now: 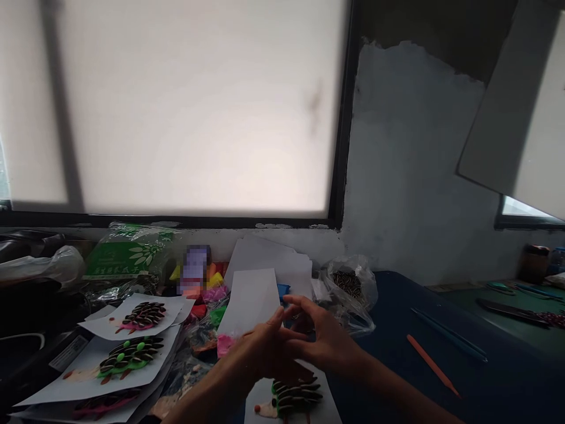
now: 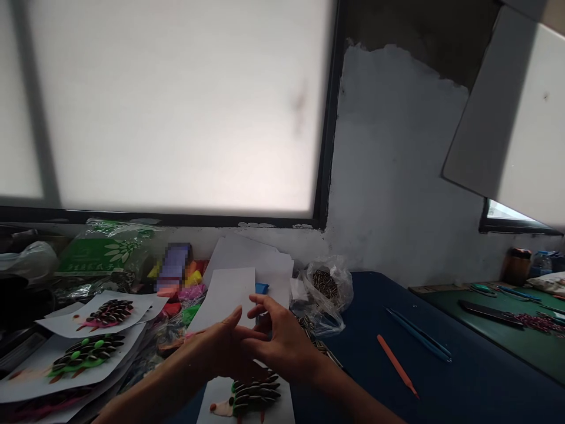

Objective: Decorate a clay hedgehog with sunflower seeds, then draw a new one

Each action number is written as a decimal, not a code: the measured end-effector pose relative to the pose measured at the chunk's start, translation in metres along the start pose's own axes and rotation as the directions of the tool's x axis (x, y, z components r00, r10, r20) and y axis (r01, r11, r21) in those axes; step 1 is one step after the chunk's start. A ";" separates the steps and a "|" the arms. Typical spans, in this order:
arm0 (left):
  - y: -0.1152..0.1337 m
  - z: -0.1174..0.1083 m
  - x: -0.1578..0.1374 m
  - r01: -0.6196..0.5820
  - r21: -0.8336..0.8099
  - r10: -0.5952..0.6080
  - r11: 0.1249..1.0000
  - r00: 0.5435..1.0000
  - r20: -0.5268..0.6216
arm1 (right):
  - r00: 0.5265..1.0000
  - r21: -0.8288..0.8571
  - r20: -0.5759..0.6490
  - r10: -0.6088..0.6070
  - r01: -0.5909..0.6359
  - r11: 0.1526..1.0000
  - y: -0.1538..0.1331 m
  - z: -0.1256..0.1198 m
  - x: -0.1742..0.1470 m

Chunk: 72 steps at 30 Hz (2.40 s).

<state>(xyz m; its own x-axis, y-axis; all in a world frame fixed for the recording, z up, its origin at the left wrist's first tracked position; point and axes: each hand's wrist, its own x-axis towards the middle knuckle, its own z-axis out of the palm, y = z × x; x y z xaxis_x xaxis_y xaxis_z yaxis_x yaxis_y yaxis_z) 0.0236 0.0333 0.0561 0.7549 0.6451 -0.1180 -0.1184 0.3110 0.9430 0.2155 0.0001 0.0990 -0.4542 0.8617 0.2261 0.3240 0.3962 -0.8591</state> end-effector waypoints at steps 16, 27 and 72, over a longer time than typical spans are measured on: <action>0.009 0.003 -0.009 -0.063 0.019 0.063 0.998 0.998 -0.018 | 0.998 0.014 0.016 0.056 -0.056 0.998 -0.005 -0.007 -0.001; 0.001 -0.005 0.003 -0.041 0.027 0.042 0.999 0.999 -0.022 | 0.999 0.036 -0.013 0.053 -0.052 0.998 -0.005 -0.009 0.000; 0.002 0.020 -0.015 -0.164 0.070 0.178 0.984 0.926 -0.334 | 0.984 -0.103 -0.160 -0.082 0.066 0.993 -0.007 0.012 -0.017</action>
<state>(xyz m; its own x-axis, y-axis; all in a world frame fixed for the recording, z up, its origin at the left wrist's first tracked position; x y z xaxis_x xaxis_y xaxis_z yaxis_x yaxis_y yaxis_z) 0.0245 0.0103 0.0661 0.4620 0.8857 -0.0454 -0.1949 0.1513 0.9691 0.2107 -0.0214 0.0957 -0.3405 0.8660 0.3662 0.3769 0.4825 -0.7906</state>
